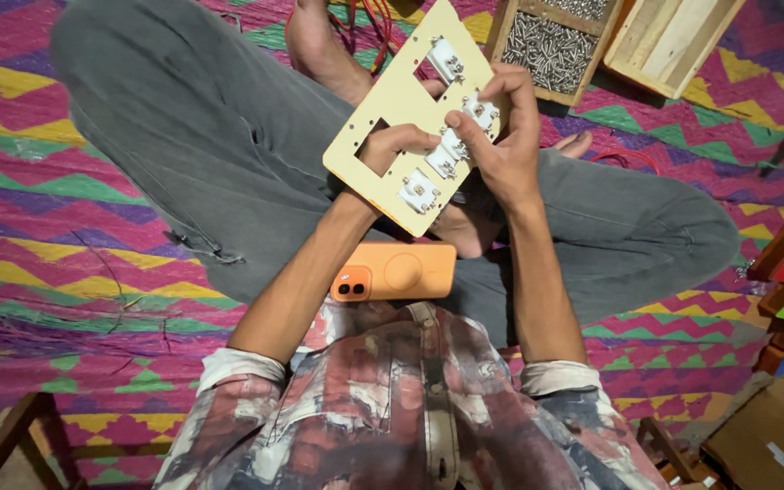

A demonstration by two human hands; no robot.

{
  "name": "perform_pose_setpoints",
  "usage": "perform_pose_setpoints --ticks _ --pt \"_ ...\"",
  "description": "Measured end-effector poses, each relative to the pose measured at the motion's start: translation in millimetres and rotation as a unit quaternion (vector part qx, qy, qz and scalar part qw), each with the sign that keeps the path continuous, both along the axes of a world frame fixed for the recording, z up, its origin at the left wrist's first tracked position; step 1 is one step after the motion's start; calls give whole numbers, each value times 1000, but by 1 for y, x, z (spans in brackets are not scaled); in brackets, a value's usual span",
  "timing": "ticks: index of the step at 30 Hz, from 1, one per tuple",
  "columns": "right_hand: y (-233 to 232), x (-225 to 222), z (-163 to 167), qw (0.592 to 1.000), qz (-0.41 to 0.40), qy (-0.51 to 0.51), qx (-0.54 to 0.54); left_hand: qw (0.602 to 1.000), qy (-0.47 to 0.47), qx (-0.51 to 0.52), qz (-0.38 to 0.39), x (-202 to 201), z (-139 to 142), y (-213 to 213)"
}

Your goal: The person sits cross-legged on the floor assembling electrical switch and socket plates. They hold a colored faceplate, fit white switch and socket modules into it, and take small screws from a wooden box to fasten the modules, working on one plate at a time.

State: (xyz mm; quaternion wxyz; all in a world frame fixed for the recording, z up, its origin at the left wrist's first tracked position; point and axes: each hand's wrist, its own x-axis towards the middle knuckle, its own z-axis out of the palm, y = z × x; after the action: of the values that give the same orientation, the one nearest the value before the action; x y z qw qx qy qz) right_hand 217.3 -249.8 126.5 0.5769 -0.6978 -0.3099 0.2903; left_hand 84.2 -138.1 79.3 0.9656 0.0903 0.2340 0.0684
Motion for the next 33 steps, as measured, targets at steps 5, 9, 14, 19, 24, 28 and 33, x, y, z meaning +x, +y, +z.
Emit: perform_pose_setpoints --ticks 5,9,14,19,24,28,33 --pt "-6 3 -5 996 30 -74 -45 1000 14 10 4 -1 0 0" --pt "-6 2 -7 999 13 -32 -16 1000 5 20 10 -1 -2 -1" --pt "-5 3 -3 995 37 -84 -37 1000 -3 -4 20 -1 -2 -2" --pt "-4 4 1 996 26 -70 -48 1000 11 13 19 -2 1 -2" --pt "-5 5 -1 998 31 -54 -26 1000 6 22 15 -2 2 -1" --pt "-7 6 -2 998 30 -48 -33 1000 10 17 16 -3 -5 -4" --pt "2 2 5 994 20 -100 -34 999 22 -19 14 -2 -19 -6"
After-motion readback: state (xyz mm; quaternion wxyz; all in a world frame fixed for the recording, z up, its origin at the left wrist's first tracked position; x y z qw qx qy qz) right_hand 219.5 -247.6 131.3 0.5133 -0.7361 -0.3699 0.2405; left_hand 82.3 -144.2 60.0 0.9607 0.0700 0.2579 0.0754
